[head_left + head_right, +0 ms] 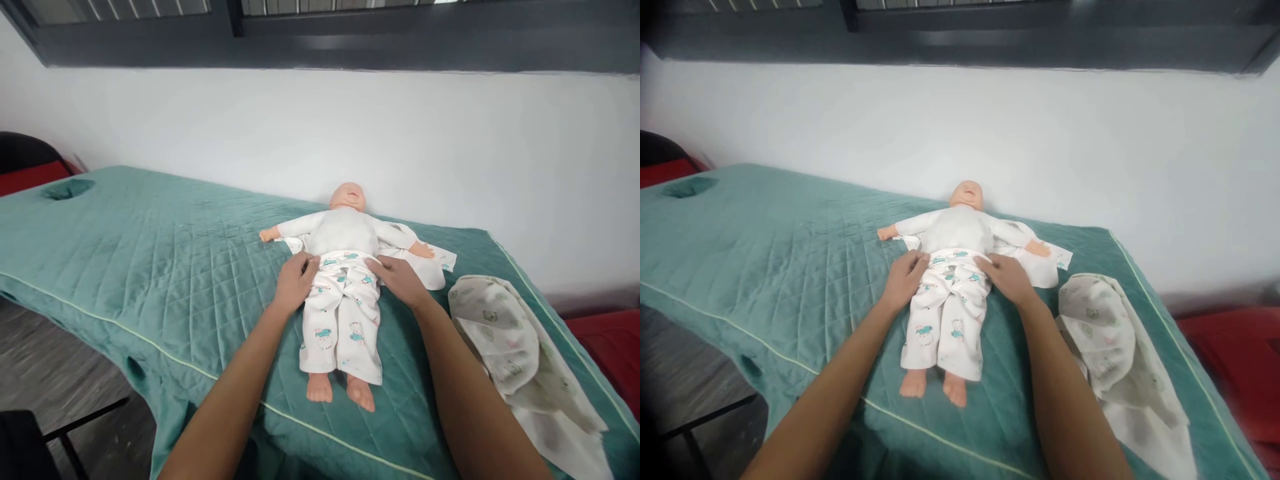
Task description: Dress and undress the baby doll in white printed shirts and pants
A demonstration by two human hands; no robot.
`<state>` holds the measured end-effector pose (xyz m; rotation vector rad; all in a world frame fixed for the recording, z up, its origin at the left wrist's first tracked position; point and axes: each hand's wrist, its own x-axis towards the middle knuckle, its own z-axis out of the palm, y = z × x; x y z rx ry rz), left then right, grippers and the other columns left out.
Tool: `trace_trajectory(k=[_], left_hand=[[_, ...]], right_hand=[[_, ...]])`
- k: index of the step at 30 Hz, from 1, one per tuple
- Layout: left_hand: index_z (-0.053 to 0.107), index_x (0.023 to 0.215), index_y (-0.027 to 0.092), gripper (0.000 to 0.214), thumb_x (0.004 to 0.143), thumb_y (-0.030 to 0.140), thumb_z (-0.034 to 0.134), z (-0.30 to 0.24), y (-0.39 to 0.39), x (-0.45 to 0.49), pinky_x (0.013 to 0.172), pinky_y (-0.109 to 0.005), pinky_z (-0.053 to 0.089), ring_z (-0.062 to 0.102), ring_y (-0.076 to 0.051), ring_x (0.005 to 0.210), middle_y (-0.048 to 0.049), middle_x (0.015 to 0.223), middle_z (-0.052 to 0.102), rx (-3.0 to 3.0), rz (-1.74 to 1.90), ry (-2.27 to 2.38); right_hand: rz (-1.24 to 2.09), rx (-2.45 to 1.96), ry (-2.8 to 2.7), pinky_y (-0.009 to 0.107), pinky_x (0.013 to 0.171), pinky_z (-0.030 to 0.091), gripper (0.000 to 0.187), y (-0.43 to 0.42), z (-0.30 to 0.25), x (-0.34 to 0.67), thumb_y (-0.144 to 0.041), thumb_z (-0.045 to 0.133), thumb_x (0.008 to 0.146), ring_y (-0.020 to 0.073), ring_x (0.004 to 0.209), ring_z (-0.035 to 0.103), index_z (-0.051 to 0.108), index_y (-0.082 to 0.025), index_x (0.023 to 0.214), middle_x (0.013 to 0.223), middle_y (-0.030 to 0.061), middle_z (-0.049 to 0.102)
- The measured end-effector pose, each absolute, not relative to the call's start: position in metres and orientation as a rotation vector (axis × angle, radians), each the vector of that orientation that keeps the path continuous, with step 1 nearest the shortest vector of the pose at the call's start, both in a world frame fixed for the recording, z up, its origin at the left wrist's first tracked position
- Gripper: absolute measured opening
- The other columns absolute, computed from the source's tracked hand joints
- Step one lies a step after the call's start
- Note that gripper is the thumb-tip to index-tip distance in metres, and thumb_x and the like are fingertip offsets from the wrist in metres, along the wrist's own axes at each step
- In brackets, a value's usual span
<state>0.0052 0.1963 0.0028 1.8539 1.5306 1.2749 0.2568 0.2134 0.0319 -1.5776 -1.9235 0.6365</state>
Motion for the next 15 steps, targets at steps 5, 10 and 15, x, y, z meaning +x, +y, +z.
trace_trajectory(k=[5,10,15], left_hand=[[0.059,0.085,0.021,0.024,0.088,0.045,0.059,0.005,0.191,0.003,0.073,-0.029,0.041,0.055,-0.015,0.077,0.0014,0.083,0.061,1.782,1.208,1.459],[0.059,0.084,0.021,0.025,0.083,0.046,0.065,0.005,0.194,0.005,0.07,-0.027,0.043,0.054,-0.015,0.075,0.0019,0.082,0.061,1.682,1.263,1.387],[0.057,0.084,0.022,0.023,0.085,0.044,0.064,0.009,0.205,0.013,0.07,-0.025,0.042,0.054,-0.013,0.074,0.0034,0.079,0.059,1.713,1.377,1.383]], right_hand=[[0.703,-1.526,-2.022,0.028,0.069,0.037,0.041,0.199,0.034,0.266,-0.063,0.063,0.082,0.0177,0.077,0.053,0.058,-0.022,0.08,0.082,-0.0014,0.063],[0.556,-1.59,-1.948,0.028,0.06,0.031,0.046,0.187,0.035,0.252,-0.064,0.063,0.08,0.0148,0.065,0.046,0.051,-0.022,0.068,0.064,-0.0037,0.053],[0.368,-1.588,-1.771,0.029,0.056,0.025,0.05,0.19,0.03,0.237,-0.057,0.063,0.081,0.0124,0.057,0.034,0.037,-0.023,0.057,0.053,-0.0054,0.039]])
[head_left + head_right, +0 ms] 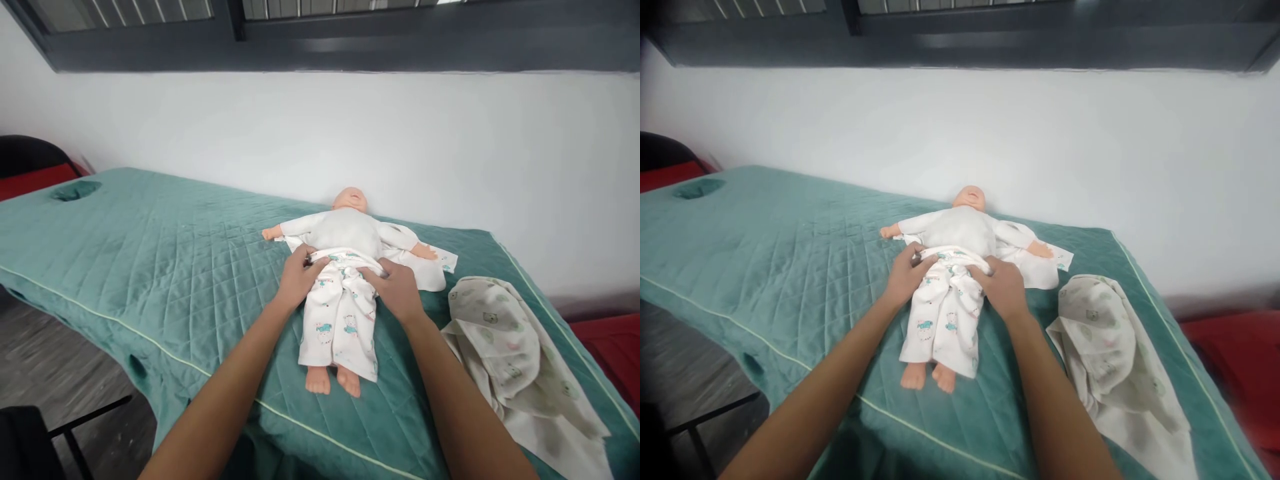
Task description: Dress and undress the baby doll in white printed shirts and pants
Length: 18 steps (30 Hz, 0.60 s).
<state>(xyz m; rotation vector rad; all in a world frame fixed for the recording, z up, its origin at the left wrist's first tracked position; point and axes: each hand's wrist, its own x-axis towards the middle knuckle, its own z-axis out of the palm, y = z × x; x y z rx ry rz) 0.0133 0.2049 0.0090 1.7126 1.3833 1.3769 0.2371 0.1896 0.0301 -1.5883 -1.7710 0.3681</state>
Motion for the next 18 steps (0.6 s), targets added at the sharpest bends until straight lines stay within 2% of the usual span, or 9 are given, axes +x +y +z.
trace_trajectory(k=[5,8,11,15,18], left_hand=[[0.056,0.084,0.021,0.019,0.086,0.039,0.064,0.01,0.228,0.023,0.074,-0.027,0.043,0.056,-0.015,0.077,0.0019,0.081,0.061,1.802,1.42,1.38],[0.058,0.088,0.021,0.017,0.087,0.037,0.063,0.008,0.239,0.027,0.076,-0.028,0.044,0.057,-0.016,0.08,0.0002,0.086,0.063,1.828,1.412,1.407],[0.06,0.089,0.022,0.013,0.088,0.035,0.061,0.005,0.24,0.027,0.079,-0.029,0.045,0.058,-0.017,0.083,-0.0006,0.088,0.065,1.86,1.399,1.442],[0.062,0.086,0.022,0.011,0.087,0.033,0.061,0.005,0.225,0.024,0.081,-0.032,0.043,0.058,-0.018,0.085,-0.001,0.087,0.066,1.914,1.397,1.534],[0.062,0.081,0.022,0.012,0.087,0.032,0.061,0.005,0.202,0.023,0.084,-0.034,0.041,0.057,-0.018,0.08,0.0002,0.082,0.067,1.918,1.354,1.572]], right_hand=[[0.27,-1.554,-1.645,0.029,0.059,0.027,0.048,0.203,0.024,0.238,-0.053,0.062,0.082,0.014,0.06,0.033,0.031,-0.024,0.058,0.055,-0.0048,0.037],[0.265,-1.552,-1.599,0.03,0.063,0.031,0.039,0.211,0.02,0.238,-0.053,0.06,0.083,0.016,0.066,0.04,0.04,-0.024,0.065,0.064,-0.0031,0.046],[0.302,-1.528,-1.565,0.031,0.071,0.036,0.031,0.214,0.017,0.236,-0.052,0.062,0.081,0.0187,0.076,0.048,0.05,-0.023,0.08,0.081,0.0007,0.057],[0.37,-1.527,-1.549,0.032,0.076,0.038,0.033,0.213,0.014,0.237,-0.052,0.066,0.078,0.0198,0.081,0.051,0.049,-0.024,0.084,0.086,0.0004,0.058],[0.394,-1.512,-1.545,0.032,0.078,0.038,0.028,0.214,0.012,0.24,-0.046,0.066,0.076,0.0197,0.083,0.052,0.05,-0.024,0.082,0.085,-0.0006,0.059]])
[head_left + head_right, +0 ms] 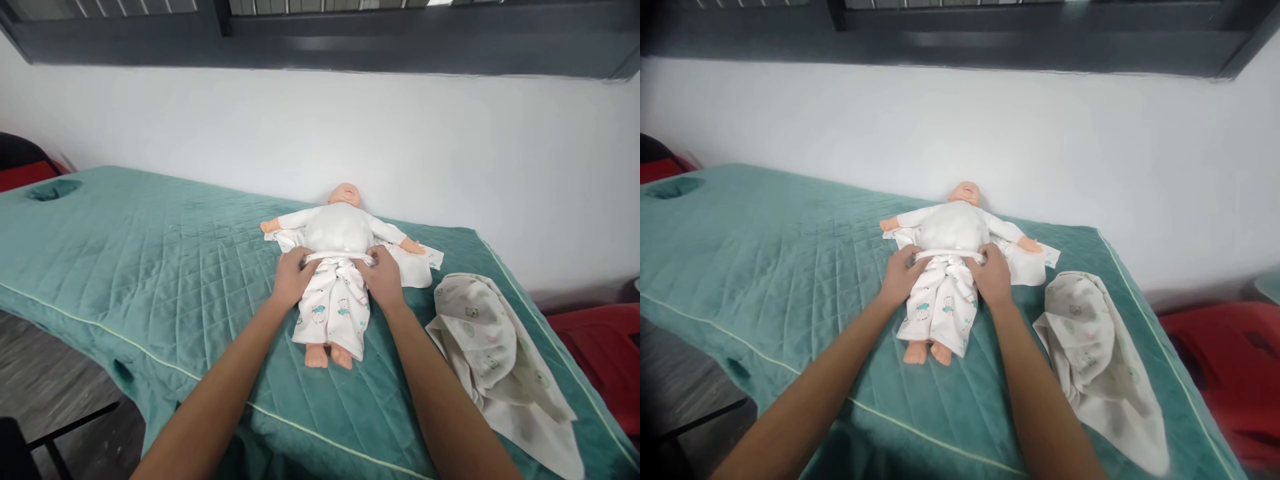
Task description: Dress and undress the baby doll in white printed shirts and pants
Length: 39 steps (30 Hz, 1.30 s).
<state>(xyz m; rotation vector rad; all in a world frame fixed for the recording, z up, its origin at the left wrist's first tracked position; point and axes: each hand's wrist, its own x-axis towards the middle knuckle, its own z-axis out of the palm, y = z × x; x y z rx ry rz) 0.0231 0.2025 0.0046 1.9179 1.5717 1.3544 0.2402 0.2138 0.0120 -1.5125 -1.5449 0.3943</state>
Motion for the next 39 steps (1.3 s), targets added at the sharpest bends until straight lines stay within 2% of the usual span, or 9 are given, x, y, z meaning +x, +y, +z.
trace_trajectory(k=[4,9,15,19,26,34,39], left_hand=[[0.063,0.084,0.022,0.011,0.087,0.033,0.061,0.002,0.173,0.022,0.08,-0.033,0.041,0.057,-0.018,0.076,0.0014,0.078,0.066,1.858,1.32,1.569],[0.061,0.085,0.022,0.009,0.086,0.032,0.06,0.001,0.168,0.021,0.072,-0.031,0.042,0.056,-0.017,0.071,0.0022,0.076,0.063,1.808,1.299,1.566],[0.06,0.096,0.022,0.01,0.087,0.026,0.057,-0.001,0.175,0.02,0.086,-0.032,0.045,0.062,-0.018,0.091,-0.0008,0.094,0.069,1.795,1.382,1.475],[0.059,0.102,0.022,0.015,0.088,0.025,0.055,-0.003,0.177,0.019,0.09,-0.031,0.045,0.06,-0.018,0.098,-0.0022,0.102,0.066,1.806,1.379,1.404],[0.058,0.089,0.022,0.006,0.087,0.027,0.059,-0.002,0.184,0.018,0.079,-0.027,0.045,0.052,-0.016,0.087,-0.0017,0.096,0.051,1.837,1.334,1.397],[0.056,0.073,0.021,0.018,0.088,0.03,0.06,0.002,0.163,0.016,0.089,-0.035,0.044,0.054,-0.02,0.096,-0.0041,0.094,0.056,1.932,1.333,1.355],[0.052,0.069,0.022,0.03,0.094,0.038,0.055,-0.002,0.139,0.012,0.08,-0.035,0.042,0.052,-0.02,0.084,-0.0028,0.08,0.056,2.008,1.287,1.352]], right_hand=[[0.409,-1.497,-1.581,0.031,0.075,0.037,0.019,0.216,0.012,0.243,-0.035,0.063,0.073,0.0191,0.08,0.051,0.051,-0.024,0.081,0.082,-0.0016,0.058],[0.397,-1.464,-1.679,0.029,0.068,0.035,0.015,0.204,0.02,0.243,-0.035,0.061,0.075,0.0165,0.07,0.048,0.051,-0.023,0.075,0.072,-0.003,0.055],[0.522,-1.401,-1.908,0.026,0.058,0.031,0.035,0.162,0.029,0.231,-0.047,0.058,0.085,0.0133,0.06,0.044,0.05,-0.021,0.062,0.057,-0.0042,0.047],[0.555,-1.392,-1.904,0.025,0.056,0.03,0.044,0.152,0.024,0.227,-0.054,0.055,0.088,0.0122,0.058,0.041,0.047,-0.021,0.06,0.056,-0.0048,0.042],[0.602,-1.381,-1.847,0.025,0.056,0.03,0.044,0.16,0.016,0.23,-0.057,0.054,0.089,0.0128,0.061,0.042,0.047,-0.021,0.063,0.059,-0.0047,0.043],[0.569,-1.418,-1.789,0.026,0.056,0.031,0.044,0.166,0.014,0.23,-0.055,0.059,0.086,0.013,0.06,0.043,0.05,-0.021,0.06,0.056,-0.0049,0.045],[0.532,-1.432,-1.693,0.027,0.063,0.036,0.038,0.171,0.017,0.235,-0.055,0.066,0.081,0.0153,0.067,0.049,0.059,-0.021,0.066,0.065,-0.0027,0.057]])
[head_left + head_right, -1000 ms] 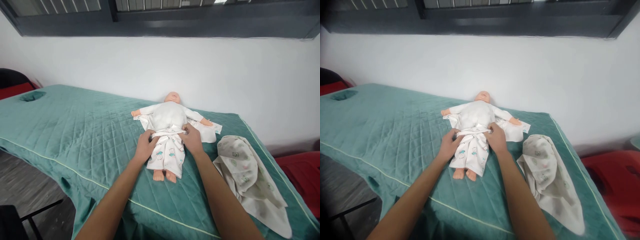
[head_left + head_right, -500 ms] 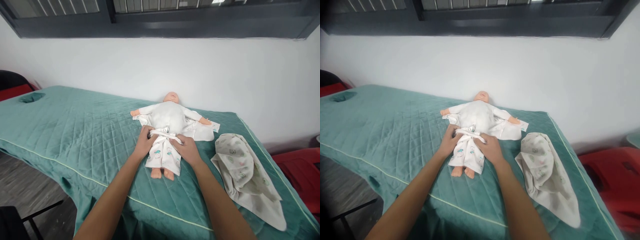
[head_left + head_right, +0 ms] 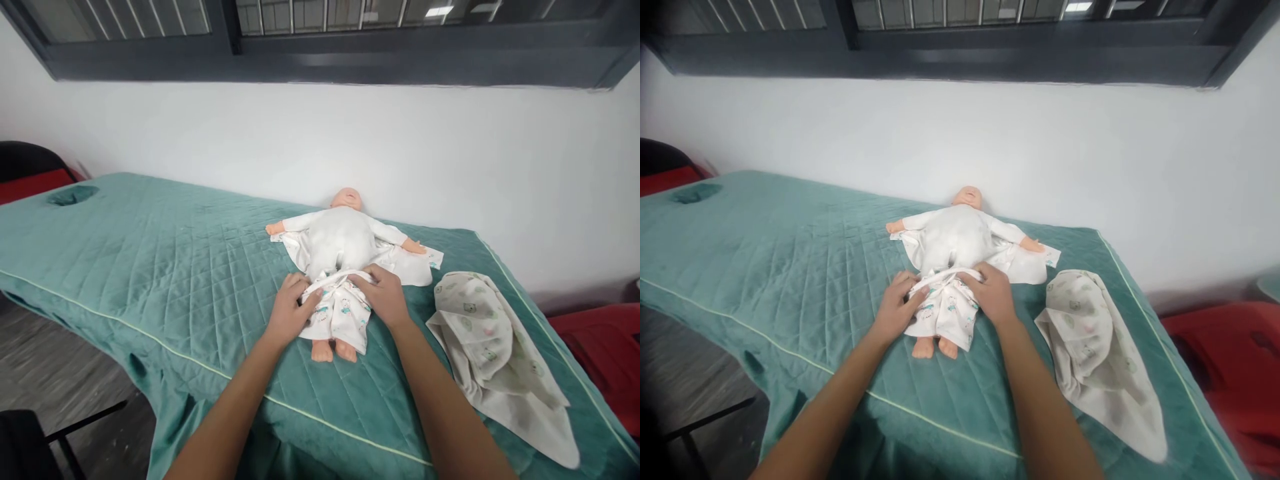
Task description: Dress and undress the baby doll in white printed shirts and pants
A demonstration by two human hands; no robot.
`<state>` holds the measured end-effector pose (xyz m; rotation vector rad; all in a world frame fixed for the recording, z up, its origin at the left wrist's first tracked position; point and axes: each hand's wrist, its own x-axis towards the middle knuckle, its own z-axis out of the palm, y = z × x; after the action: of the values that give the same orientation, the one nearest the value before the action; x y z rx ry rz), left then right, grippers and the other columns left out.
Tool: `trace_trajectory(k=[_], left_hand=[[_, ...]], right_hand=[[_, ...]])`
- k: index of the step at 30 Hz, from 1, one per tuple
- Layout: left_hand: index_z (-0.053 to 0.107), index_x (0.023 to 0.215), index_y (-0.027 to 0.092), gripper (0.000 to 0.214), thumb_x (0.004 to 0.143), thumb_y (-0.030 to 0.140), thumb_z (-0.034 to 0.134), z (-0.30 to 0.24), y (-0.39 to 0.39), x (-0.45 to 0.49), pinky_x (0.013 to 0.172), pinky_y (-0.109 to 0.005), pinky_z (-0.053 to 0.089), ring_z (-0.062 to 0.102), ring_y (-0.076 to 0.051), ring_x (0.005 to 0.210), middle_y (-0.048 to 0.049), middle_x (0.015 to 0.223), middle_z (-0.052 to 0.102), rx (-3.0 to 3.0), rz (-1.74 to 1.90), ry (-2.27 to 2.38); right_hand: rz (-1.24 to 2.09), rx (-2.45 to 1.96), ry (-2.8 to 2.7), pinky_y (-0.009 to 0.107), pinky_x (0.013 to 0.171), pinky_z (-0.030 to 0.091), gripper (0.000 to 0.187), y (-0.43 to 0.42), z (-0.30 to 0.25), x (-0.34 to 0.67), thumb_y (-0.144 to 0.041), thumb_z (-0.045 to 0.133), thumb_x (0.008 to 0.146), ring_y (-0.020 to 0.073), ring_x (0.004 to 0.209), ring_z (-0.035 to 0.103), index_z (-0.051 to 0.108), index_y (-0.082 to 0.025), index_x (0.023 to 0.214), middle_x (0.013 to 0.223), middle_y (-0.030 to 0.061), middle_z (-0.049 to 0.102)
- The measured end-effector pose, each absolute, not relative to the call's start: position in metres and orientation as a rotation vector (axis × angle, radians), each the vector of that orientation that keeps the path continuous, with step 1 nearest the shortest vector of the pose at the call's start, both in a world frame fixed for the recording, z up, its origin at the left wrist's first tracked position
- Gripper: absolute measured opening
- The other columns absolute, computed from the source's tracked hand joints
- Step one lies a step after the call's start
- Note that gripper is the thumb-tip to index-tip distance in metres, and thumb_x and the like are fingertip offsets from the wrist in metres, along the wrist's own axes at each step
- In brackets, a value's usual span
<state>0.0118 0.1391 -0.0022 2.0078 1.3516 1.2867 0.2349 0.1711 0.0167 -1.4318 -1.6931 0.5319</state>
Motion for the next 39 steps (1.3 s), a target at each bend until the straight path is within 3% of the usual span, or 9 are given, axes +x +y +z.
trace_trajectory(k=[3,11,15,22,26,29,33,35,39], left_hand=[[0.051,0.071,0.022,0.03,0.093,0.042,0.056,-0.004,0.134,0.01,0.076,-0.034,0.041,0.05,-0.019,0.079,-0.0008,0.075,0.053,2.006,1.265,1.354],[0.059,0.095,0.023,0.017,0.087,0.037,0.064,-0.01,0.139,0.01,0.085,-0.033,0.043,0.056,-0.02,0.094,-0.0021,0.097,0.062,1.869,1.269,1.404],[0.06,0.097,0.022,0.017,0.084,0.031,0.065,-0.011,0.142,0.01,0.085,-0.032,0.044,0.058,-0.019,0.094,-0.0019,0.098,0.064,1.796,1.269,1.403],[0.059,0.097,0.021,0.024,0.085,0.04,0.065,-0.006,0.126,0.011,0.075,-0.029,0.044,0.059,-0.017,0.084,0.0003,0.091,0.064,1.63,1.222,1.425],[0.059,0.1,0.02,0.026,0.09,0.044,0.06,-0.008,0.098,0.004,0.078,-0.032,0.044,0.057,-0.018,0.083,-0.001,0.091,0.063,1.664,1.145,1.391],[0.055,0.12,0.021,0.042,0.088,0.045,0.064,-0.013,0.08,-0.004,0.093,-0.037,0.045,0.057,-0.023,0.105,-0.0072,0.115,0.061,1.735,1.117,1.269],[0.038,0.144,0.024,0.099,0.063,0.047,0.088,-0.021,0.07,-0.008,0.107,-0.047,0.039,0.048,-0.032,0.123,-0.0132,0.134,0.05,1.989,1.06,1.2],[0.035,0.146,0.025,0.103,0.061,0.044,0.089,-0.023,0.07,-0.008,0.107,-0.049,0.039,0.047,-0.033,0.124,-0.0133,0.135,0.049,2.099,1.039,1.23],[0.036,0.144,0.026,0.092,0.067,0.034,0.085,-0.023,0.071,-0.006,0.106,-0.049,0.041,0.048,-0.031,0.123,-0.0116,0.134,0.049,2.175,1.022,1.275]], right_hand=[[0.565,-1.408,-1.63,0.027,0.063,0.037,0.039,0.171,0.02,0.236,-0.055,0.064,0.083,0.0145,0.065,0.045,0.058,-0.021,0.067,0.064,-0.0029,0.053],[0.594,-1.39,-1.793,0.028,0.057,0.031,0.048,0.116,0.02,0.225,-0.056,0.052,0.092,0.0135,0.057,0.04,0.043,-0.021,0.059,0.056,-0.0035,0.039],[0.565,-1.385,-1.787,0.027,0.056,0.031,0.046,0.1,0.013,0.217,-0.053,0.052,0.093,0.0128,0.056,0.042,0.044,-0.022,0.061,0.056,-0.0034,0.043],[0.457,-1.413,-1.742,0.026,0.057,0.031,0.046,0.114,0.008,0.215,-0.055,0.052,0.093,0.0128,0.057,0.042,0.044,-0.022,0.063,0.057,-0.0038,0.045],[0.348,-1.47,-1.737,0.028,0.06,0.033,0.045,0.118,0.007,0.216,-0.056,0.051,0.093,0.0156,0.06,0.045,0.045,-0.023,0.064,0.06,-0.0014,0.052],[0.353,-1.471,-1.734,0.03,0.062,0.036,0.042,0.119,0.008,0.216,-0.057,0.051,0.093,0.0178,0.062,0.05,0.051,-0.023,0.067,0.064,0.0011,0.058],[0.472,-1.442,-1.723,0.03,0.063,0.04,0.04,0.109,0.013,0.216,-0.057,0.051,0.092,0.0192,0.065,0.056,0.06,-0.023,0.072,0.068,0.0021,0.063],[0.511,-1.443,-1.744,0.03,0.063,0.041,0.038,0.097,0.014,0.216,-0.054,0.051,0.092,0.019,0.066,0.057,0.06,-0.023,0.073,0.068,0.0015,0.064],[0.592,-1.438,-1.828,0.032,0.073,0.045,0.03,0.065,0.013,0.217,-0.05,0.056,0.091,0.0209,0.078,0.063,0.063,-0.022,0.081,0.08,0.0025,0.07]])
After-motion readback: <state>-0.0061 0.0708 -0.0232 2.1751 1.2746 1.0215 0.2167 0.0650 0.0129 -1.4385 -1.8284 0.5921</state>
